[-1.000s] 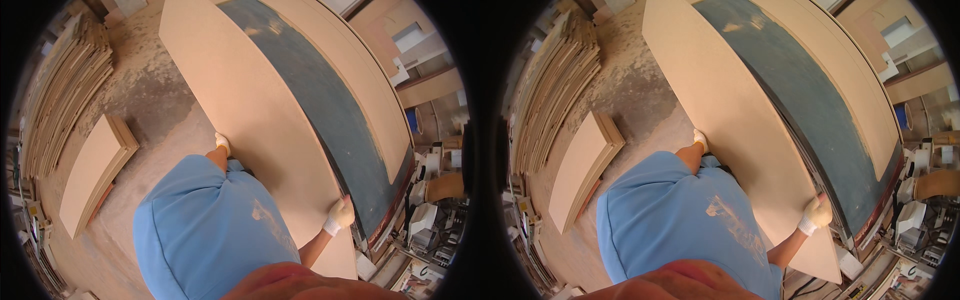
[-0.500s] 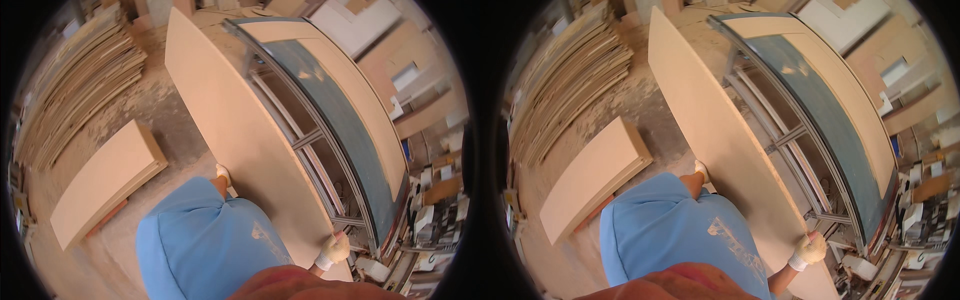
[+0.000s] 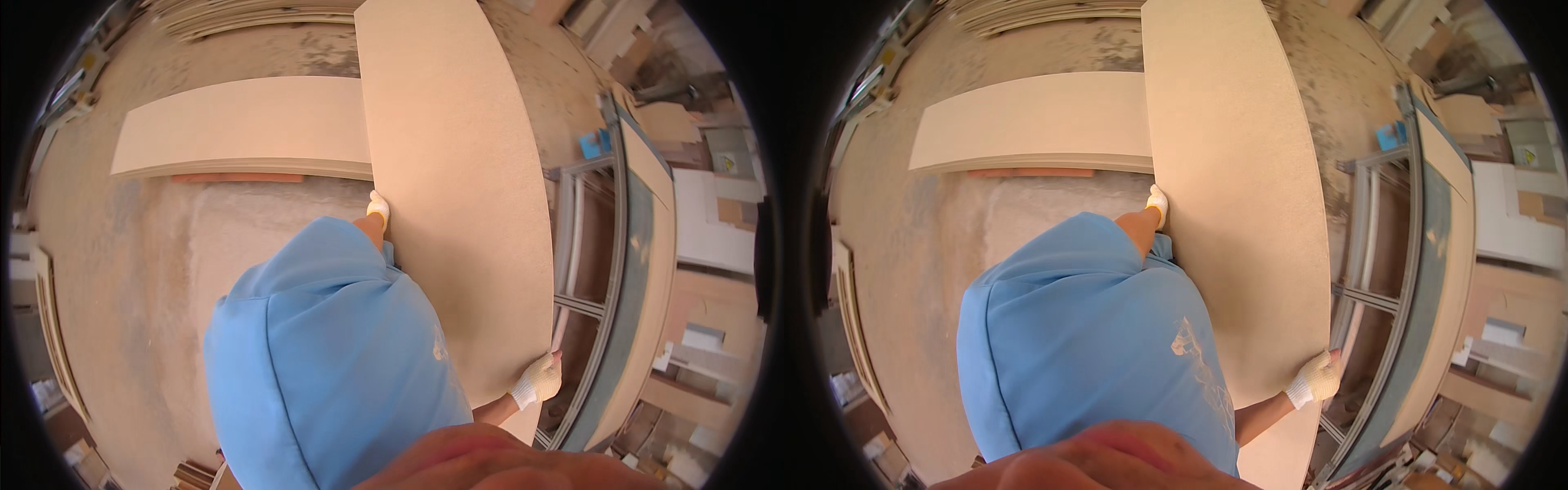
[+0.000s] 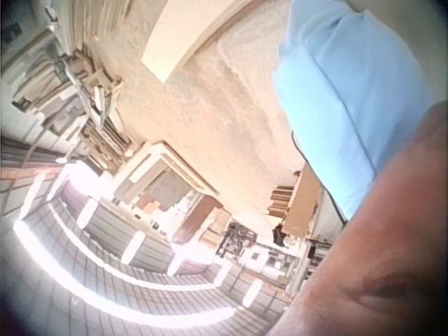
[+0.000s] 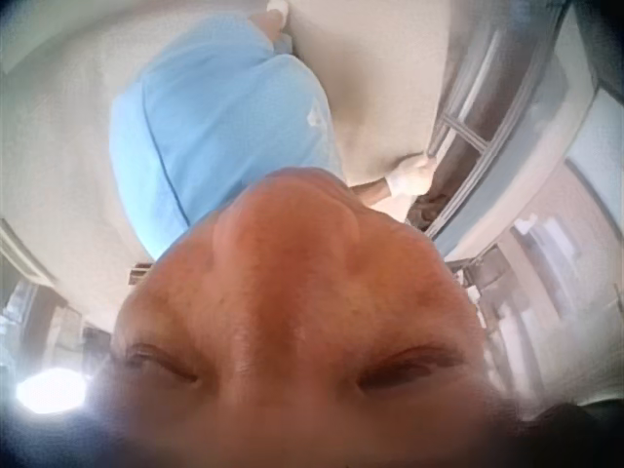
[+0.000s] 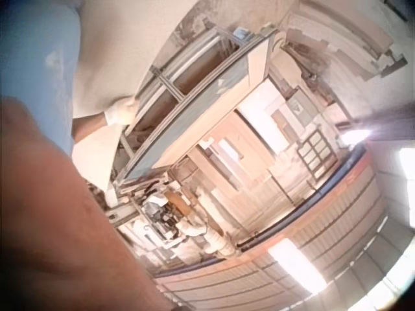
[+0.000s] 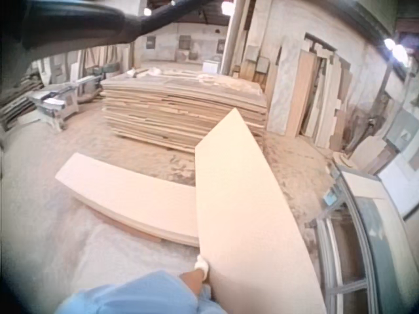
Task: The person operates a CNC machine control panel, then uses a yellow tool to scrape or clean a machine component. They lift and move several large wood panels, placing them on a table and stacking them. The person also handles a long thin wood strip and places it on a frame.
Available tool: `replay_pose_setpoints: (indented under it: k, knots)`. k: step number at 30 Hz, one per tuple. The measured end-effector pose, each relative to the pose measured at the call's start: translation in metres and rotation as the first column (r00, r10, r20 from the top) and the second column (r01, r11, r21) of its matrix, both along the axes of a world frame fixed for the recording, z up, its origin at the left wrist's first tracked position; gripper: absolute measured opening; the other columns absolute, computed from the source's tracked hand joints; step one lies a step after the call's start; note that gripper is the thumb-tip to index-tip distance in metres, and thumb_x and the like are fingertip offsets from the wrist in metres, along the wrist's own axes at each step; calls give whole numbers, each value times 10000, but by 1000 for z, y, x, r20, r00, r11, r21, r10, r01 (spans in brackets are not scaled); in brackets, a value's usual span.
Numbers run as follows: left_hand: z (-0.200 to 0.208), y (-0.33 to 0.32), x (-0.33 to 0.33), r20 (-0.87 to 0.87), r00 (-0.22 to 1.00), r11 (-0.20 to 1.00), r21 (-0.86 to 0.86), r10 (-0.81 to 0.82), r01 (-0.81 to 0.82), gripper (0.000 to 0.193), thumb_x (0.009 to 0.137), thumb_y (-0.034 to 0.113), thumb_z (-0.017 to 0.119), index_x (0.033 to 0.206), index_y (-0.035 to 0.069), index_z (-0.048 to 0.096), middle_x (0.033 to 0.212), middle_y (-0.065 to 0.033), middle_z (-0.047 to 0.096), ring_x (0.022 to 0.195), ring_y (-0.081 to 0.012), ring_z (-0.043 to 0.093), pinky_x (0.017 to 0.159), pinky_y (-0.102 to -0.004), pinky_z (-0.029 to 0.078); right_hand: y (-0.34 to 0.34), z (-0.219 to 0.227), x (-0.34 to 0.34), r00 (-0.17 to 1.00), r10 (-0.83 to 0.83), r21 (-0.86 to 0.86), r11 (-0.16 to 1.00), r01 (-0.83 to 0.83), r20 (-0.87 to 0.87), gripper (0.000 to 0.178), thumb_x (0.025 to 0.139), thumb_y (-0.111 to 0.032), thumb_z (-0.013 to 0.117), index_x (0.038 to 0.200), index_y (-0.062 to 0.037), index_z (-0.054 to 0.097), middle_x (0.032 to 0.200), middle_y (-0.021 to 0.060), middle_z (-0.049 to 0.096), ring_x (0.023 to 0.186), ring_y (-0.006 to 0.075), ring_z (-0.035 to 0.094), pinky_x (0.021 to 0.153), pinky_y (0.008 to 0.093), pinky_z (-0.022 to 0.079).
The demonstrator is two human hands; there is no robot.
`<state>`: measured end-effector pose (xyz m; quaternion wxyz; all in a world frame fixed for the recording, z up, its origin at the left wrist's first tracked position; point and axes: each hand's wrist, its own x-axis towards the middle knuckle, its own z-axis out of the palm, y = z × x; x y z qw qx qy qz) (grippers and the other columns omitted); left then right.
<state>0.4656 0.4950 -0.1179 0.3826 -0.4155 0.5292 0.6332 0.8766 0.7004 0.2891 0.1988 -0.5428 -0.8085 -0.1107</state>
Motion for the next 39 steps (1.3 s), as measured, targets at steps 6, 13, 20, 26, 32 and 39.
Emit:
replay_pose_setpoints:
  k: [6,13,20,26,32,39]
  knots:
    - [51,-177,-43,4,998,993,-105,61,-61,893,1007,761,201,1562,111,461,1576,-103,507,1410,-299,520,1193,-467,369,-63,6,-79,990,135,-200,970,-138,-27,530,1050,-449,446,1099,-39,778,973,236,749,862,432,719,749,510,560]
    - [47,-321,-96,7,996,979,-183,92,-89,881,996,750,282,1549,93,475,1571,-112,512,1415,-308,509,1181,-464,379,-81,-59,-258,968,211,-256,952,-171,138,515,1037,-426,416,1220,-87,757,1068,218,754,976,423,723,856,521,557]
    - [39,-514,-156,41,988,956,-261,148,-133,874,982,738,382,1539,73,486,1571,-122,509,1429,-319,482,1170,-462,381,-176,-161,-498,824,516,-451,808,-378,233,573,1048,-485,377,1211,-91,759,1111,224,742,1044,427,708,907,523,544]
    - [42,-667,-208,107,935,897,-337,338,-286,875,970,727,468,1529,55,495,1572,-130,506,1441,-328,459,1161,-460,384,-318,-221,-697,661,666,-626,689,-366,346,641,1044,-530,343,1182,-64,761,1129,276,717,1092,452,684,951,530,522]
    - [37,-733,-238,88,767,762,-230,636,-606,818,938,652,635,1461,28,550,1486,-167,572,1337,-300,557,1109,-471,441,-413,-226,-846,451,840,-667,523,-531,300,653,1045,-530,343,1175,-40,753,1128,282,715,1101,449,682,973,526,515]
    - [48,-767,-282,-109,674,654,-171,731,-737,662,958,454,731,1398,-17,579,1395,-156,640,1230,-296,635,1031,-426,518,-498,-196,-965,315,895,-633,446,-633,315,624,1050,-525,344,1155,-75,764,1145,244,726,1106,429,685,957,529,523]
